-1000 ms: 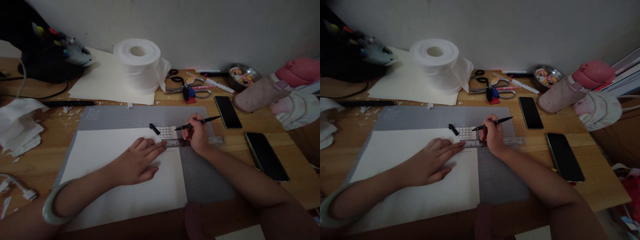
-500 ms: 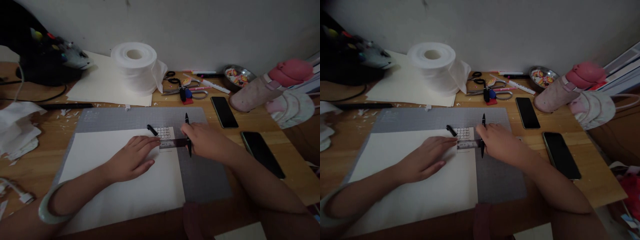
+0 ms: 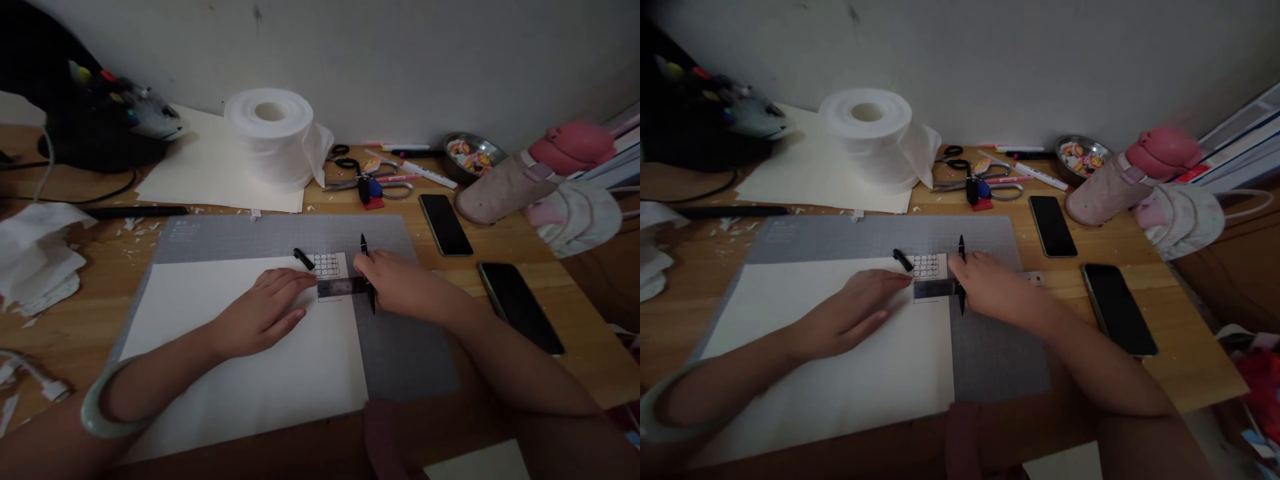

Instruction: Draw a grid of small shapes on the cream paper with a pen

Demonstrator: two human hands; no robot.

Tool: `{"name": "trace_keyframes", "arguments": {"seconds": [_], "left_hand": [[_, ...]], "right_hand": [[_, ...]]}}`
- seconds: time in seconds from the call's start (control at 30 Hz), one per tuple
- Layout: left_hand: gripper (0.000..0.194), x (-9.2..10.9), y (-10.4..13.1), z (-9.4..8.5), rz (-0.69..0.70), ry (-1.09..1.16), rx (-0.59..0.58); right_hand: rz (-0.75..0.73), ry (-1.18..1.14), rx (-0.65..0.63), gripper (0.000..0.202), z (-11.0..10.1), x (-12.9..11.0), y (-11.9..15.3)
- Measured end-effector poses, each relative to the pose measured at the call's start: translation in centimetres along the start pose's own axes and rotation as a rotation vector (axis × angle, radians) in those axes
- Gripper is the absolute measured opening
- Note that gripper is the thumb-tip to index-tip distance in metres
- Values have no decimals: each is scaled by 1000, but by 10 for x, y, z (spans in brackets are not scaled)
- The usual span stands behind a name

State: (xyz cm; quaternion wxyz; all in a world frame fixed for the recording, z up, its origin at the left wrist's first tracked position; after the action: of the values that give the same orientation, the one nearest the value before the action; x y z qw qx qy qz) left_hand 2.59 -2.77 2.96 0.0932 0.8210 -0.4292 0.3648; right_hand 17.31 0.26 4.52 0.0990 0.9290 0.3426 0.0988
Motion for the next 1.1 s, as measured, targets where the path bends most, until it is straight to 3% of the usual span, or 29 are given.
{"name": "trace_keyframes", "arguments": {"seconds": [0.27,0.47,0.63,0.73,0.87,1.0,1.1], "left_hand": [[35,2,0,-2,10,-34,24],[38,11,2,-12,102,-148,177],[34,20,2,-9,199,-95,130],[32,18,0,-5,112,76,98],[23,5,-3,5,-112,293,117],[23,-5,-5,14,-287,478,180],[22,-7,-6,12,-369,354,193]], "right_hand": [[-49,-292,-129,20,0,2,7],[-34,-557,15,18,-27,5,9],[62,-1030,168,30,-28,-2,-2],[124,-1298,221,35,-13,-10,-12],[179,-1398,321,35,2,-14,-18],[182,-1338,444,34,8,-8,-18],[170,-1157,523,20,2,2,-17]]}}
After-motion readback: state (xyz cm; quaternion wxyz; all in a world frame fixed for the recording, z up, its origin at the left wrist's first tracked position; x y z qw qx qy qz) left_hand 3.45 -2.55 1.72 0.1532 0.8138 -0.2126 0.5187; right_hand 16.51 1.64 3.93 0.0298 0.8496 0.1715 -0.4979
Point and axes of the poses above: each hand's wrist, its own y-axis away from the middle knuckle, its own z-axis out of the palm, x = y × z, the point moved 8 cm from there along -y, towards the middle knuckle, and after that the axes turned 11 degrees about y, right-handed, at the moved point
